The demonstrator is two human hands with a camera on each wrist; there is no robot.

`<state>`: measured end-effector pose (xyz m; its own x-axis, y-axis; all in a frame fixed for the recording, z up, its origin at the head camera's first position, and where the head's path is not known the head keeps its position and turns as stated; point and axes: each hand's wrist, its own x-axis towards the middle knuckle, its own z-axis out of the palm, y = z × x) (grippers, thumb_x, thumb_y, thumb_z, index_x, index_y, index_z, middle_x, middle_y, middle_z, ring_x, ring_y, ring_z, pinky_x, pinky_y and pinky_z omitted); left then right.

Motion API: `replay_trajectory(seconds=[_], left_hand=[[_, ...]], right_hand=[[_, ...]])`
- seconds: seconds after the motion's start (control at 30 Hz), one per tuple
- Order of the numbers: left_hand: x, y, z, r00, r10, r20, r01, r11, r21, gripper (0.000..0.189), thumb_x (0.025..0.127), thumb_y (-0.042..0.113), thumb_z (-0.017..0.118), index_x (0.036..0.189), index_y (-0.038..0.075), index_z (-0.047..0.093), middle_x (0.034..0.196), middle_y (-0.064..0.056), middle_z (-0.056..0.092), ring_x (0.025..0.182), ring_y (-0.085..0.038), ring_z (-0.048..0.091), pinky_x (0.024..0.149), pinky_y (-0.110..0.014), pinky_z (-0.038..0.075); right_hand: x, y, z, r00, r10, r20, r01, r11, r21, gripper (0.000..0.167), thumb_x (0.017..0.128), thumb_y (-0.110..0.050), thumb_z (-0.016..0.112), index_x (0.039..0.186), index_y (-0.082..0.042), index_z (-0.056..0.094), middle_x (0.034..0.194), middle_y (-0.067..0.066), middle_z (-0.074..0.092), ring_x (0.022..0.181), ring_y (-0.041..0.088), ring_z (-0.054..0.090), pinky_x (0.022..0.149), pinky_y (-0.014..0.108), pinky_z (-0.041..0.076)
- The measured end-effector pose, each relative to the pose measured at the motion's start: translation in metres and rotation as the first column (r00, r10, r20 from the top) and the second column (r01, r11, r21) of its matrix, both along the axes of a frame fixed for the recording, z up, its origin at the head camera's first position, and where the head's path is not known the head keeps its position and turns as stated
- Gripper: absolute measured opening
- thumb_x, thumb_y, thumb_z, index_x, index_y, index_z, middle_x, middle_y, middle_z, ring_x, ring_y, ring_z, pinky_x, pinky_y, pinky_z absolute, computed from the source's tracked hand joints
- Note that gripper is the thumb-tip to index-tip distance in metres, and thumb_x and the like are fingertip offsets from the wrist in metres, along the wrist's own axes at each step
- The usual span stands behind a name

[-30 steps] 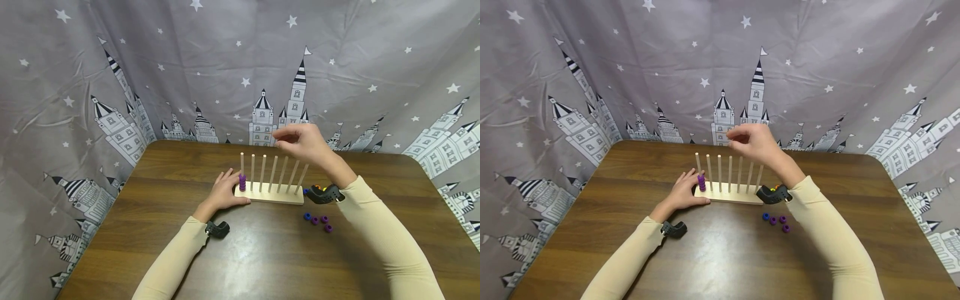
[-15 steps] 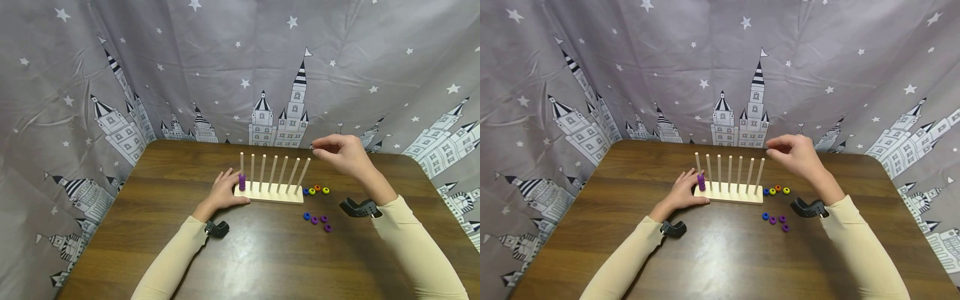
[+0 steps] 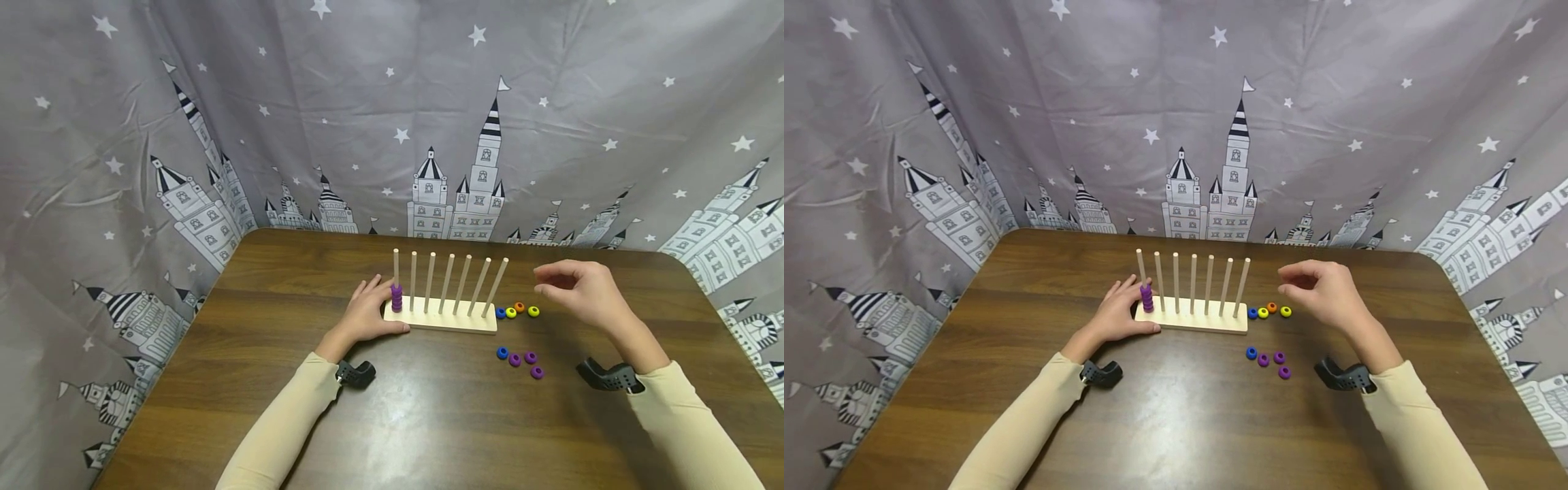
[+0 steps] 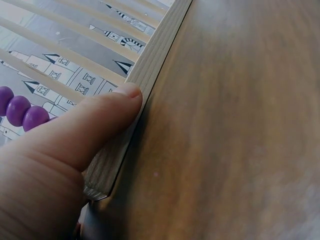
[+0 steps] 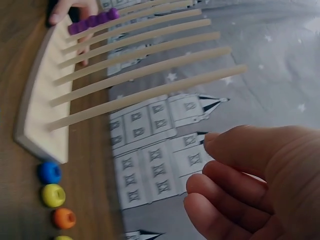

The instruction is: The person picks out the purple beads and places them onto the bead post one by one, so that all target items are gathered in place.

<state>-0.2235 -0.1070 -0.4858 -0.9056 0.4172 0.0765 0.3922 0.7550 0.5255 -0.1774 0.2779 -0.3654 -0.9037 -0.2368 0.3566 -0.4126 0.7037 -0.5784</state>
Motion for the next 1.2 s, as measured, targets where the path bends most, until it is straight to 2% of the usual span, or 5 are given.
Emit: replay_trajectory(seconds=[0.1, 0.33, 0.6, 0.9, 1.2], left_hand=[[0.000, 0.000, 0.000, 1.000, 0.001, -0.002, 0.000, 1.000, 0.005, 0.086, 0.074, 0.050, 0.084, 0.144, 0.009, 0.057, 0.162, -0.012, 0.041, 0.157, -0.039, 0.023, 0.130, -0.059, 0.007], [0.001, 0.000, 0.000, 1.000, 0.002, 0.005, -0.002, 1.000, -0.002, 0.086, 0.074, 0.051, 0.084, 0.145, 0.008, 0.057, 0.162, -0.012, 0.041, 0.158, -0.038, 0.022, 0.130, -0.058, 0.006], [0.000, 0.000, -0.001, 1.000, 0.006, 0.000, -0.006, 1.000, -0.004, 0.087, 0.074, 0.051, 0.084, 0.145, 0.008, 0.056, 0.162, -0.012, 0.041, 0.158, -0.037, 0.022, 0.131, -0.057, 0.006], [0.000, 0.000, 0.000, 1.000, 0.003, 0.004, -0.003, 1.000, 0.002, 0.087, 0.074, 0.050, 0.084, 0.145, 0.009, 0.056, 0.162, -0.012, 0.041, 0.158, -0.038, 0.022, 0.131, -0.057, 0.006], [0.000, 0.000, 0.001, 1.000, 0.003, 0.006, -0.003, 1.000, -0.004, 0.084, 0.074, 0.050, 0.084, 0.143, 0.009, 0.058, 0.162, -0.013, 0.041, 0.157, -0.039, 0.022, 0.130, -0.059, 0.007]], right_hand=[[0.005, 0.003, -0.013, 1.000, 0.009, 0.017, -0.009, 1.000, 0.016, 0.020, 0.081, 0.000, 0.080, 0.101, 0.002, 0.077, 0.090, 0.017, 0.078, 0.073, -0.016, 0.058, 0.064, 0.005, 0.050], [0.016, 0.009, -0.040, 0.993, -0.005, 0.114, -0.002, 0.998, 0.055, 0.021, 0.082, -0.004, 0.081, 0.102, 0.000, 0.078, 0.091, 0.013, 0.078, 0.073, -0.011, 0.059, 0.063, 0.013, 0.053], [0.026, 0.019, -0.068, 0.985, 0.009, 0.170, -0.020, 0.998, 0.065, 0.021, 0.080, -0.006, 0.082, 0.100, 0.001, 0.078, 0.088, 0.009, 0.078, 0.073, -0.011, 0.059, 0.063, 0.016, 0.054], [0.036, 0.027, -0.088, 0.968, 0.022, 0.250, -0.030, 0.999, 0.028, 0.024, 0.081, -0.010, 0.083, 0.103, -0.002, 0.078, 0.090, 0.007, 0.079, 0.074, -0.009, 0.063, 0.065, 0.016, 0.056], [0.037, 0.026, -0.096, 0.965, 0.058, 0.255, -0.061, 0.998, 0.007, 0.023, 0.080, -0.011, 0.084, 0.101, -0.002, 0.078, 0.088, 0.006, 0.078, 0.073, -0.009, 0.062, 0.064, 0.017, 0.056]])
